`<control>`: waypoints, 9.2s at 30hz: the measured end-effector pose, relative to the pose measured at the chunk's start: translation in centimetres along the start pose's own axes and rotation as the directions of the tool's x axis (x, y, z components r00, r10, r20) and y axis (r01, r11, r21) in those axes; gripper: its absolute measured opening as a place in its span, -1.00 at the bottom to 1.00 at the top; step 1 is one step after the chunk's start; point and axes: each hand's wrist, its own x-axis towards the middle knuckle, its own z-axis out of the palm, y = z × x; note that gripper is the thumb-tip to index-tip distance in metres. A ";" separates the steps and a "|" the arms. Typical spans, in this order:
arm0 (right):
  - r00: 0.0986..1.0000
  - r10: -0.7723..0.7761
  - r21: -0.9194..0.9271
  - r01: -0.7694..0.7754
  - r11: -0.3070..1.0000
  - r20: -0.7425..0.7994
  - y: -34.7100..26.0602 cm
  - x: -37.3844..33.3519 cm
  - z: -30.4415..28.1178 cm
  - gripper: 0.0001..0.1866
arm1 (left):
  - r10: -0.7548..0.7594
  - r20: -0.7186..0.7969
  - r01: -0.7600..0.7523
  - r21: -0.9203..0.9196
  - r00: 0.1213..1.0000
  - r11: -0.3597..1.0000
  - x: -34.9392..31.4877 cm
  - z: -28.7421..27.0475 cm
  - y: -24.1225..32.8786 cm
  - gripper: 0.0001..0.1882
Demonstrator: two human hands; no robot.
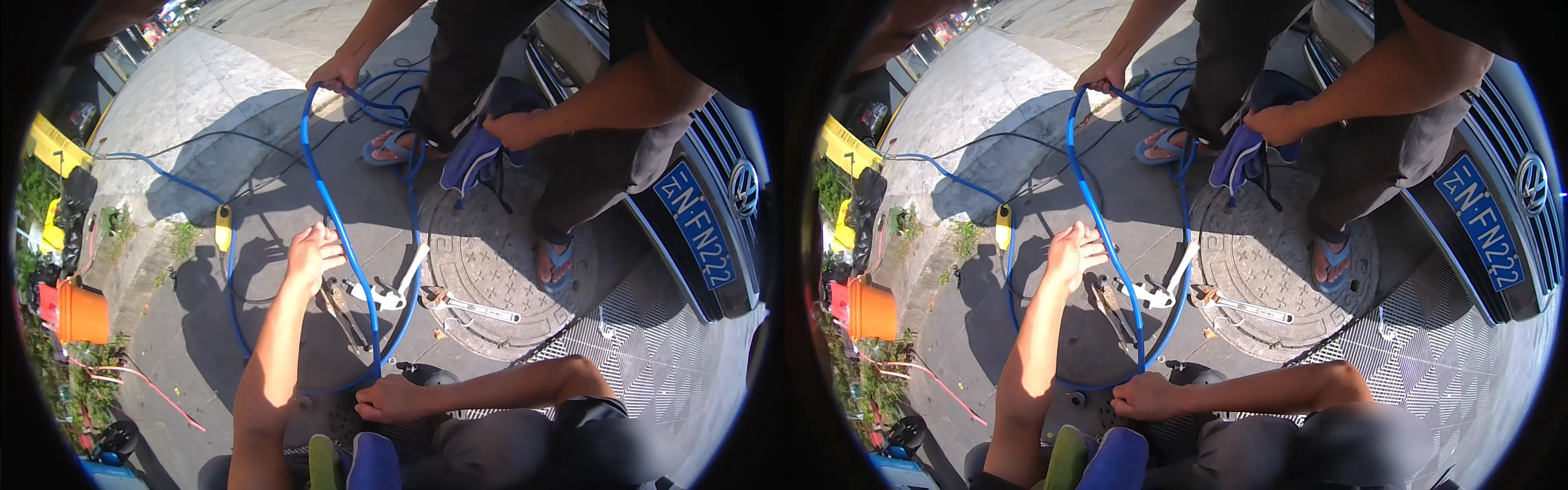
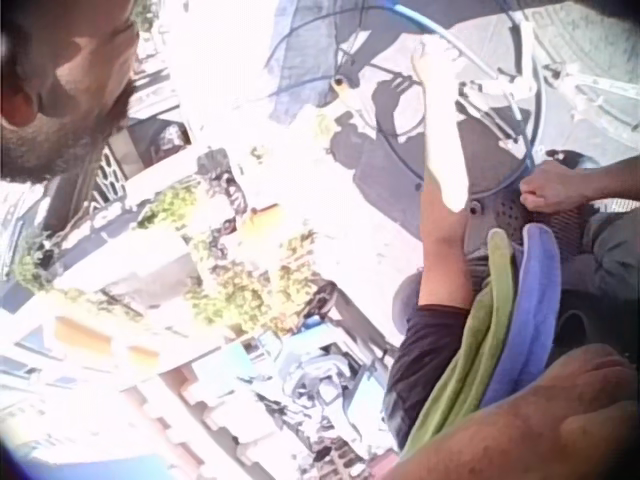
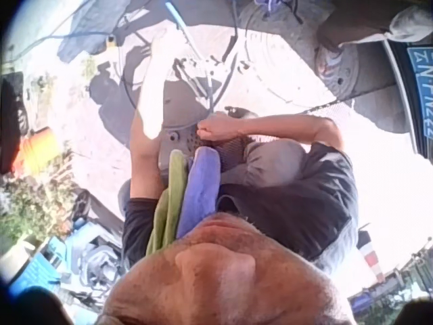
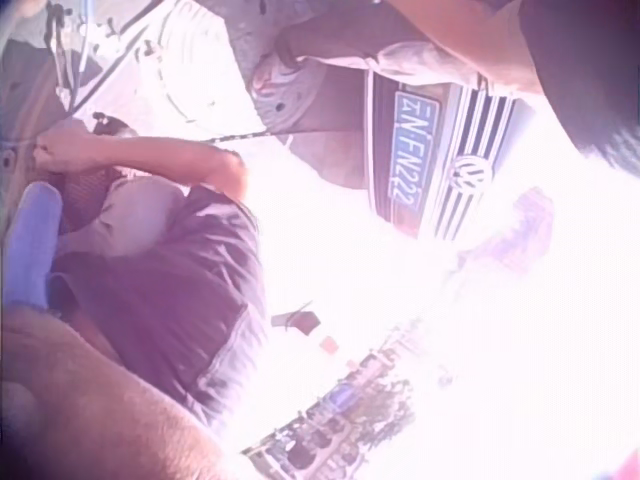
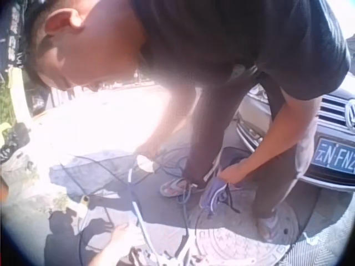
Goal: The person sits on the ground and assembles a blue hose with a white spray gun. They wrap white tape around a metal fitting, attach it to the hose, and use pliers to tighten the connection. Another person assists by handing over tools.
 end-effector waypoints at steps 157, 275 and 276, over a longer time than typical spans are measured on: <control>0.766 0.348 0.614 0.076 0.785 -0.540 14.0 -4.6 -12.5 -0.85 | 0.133 0.558 -0.566 0.824 0.819 0.027 -6.8 -1.7 -23.8 -0.67; 0.734 0.030 0.016 -0.025 1.000 -0.678 9.7 -2.8 -10.8 -0.81 | 0.033 0.140 -0.027 -0.045 0.990 0.999 -10.2 8.0 -14.9 -0.76; 0.730 0.016 0.025 0.001 1.000 -0.683 10.1 -2.7 -10.6 -0.82 | 0.023 0.118 -0.020 -0.025 0.993 0.999 -10.2 8.2 -14.8 -0.76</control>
